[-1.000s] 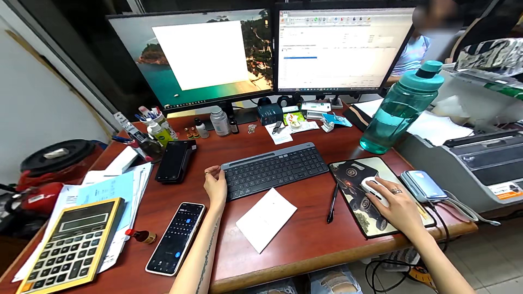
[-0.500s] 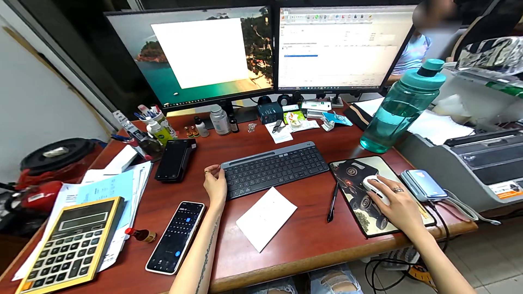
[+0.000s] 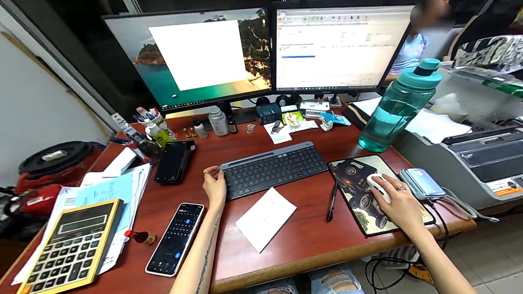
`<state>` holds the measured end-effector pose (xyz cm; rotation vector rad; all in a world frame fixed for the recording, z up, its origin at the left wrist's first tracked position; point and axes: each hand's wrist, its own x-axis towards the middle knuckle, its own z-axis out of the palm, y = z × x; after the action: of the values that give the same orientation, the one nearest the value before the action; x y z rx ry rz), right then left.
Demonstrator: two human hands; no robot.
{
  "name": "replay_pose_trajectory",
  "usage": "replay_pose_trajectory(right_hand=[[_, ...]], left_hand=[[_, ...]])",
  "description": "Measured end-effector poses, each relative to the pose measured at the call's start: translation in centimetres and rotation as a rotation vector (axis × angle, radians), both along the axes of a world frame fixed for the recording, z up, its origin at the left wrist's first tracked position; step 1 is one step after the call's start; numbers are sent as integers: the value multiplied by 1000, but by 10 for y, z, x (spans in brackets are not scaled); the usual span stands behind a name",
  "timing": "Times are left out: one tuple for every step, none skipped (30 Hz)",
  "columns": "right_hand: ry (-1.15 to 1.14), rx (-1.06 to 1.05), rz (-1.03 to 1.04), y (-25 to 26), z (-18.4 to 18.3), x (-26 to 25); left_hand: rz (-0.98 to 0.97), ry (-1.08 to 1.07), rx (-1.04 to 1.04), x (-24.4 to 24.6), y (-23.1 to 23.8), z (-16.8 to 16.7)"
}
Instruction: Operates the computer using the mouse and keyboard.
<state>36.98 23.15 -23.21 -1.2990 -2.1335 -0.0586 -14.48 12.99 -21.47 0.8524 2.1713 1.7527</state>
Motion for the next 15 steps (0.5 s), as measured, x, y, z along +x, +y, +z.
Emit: replay_pose_trajectory(right_hand=[[0,2,1,0,0,0],[1,6,1,0,0,1],[1,9,1,0,0,1],[0,8,1,0,0,1],[-3,6,1,0,0,1],[-5,4,4,0,0,1],[-9,4,8,0,0,1],[-12,8,11,-1,0,1],[-14,15,10,-1,0,0],[-15,19,10,-1,0,0],[-14,21,10,-2,0,1],[-11,20,11,-2,0,1],[-8,19,13,-2,0,1],[-6,19,12,-2,-1,1],[-5,16,11,-2,-1,2]], left_hand=[[2,1,-4,0,0,0],[3,-1,-7,0,0,0],[5,-2,-10,0,0,1],[8,-3,-11,0,0,1],[8,-4,-10,0,0,1],[8,-6,-5,1,0,1],[7,-9,-1,1,0,1],[6,-12,1,1,0,1],[5,-14,2,1,0,1],[6,-13,2,1,0,1],[6,-13,1,1,1,1],[5,-13,-1,1,1,1],[6,-11,-5,1,1,1],[6,-10,-7,2,1,2],[5,-11,-6,2,1,2]])
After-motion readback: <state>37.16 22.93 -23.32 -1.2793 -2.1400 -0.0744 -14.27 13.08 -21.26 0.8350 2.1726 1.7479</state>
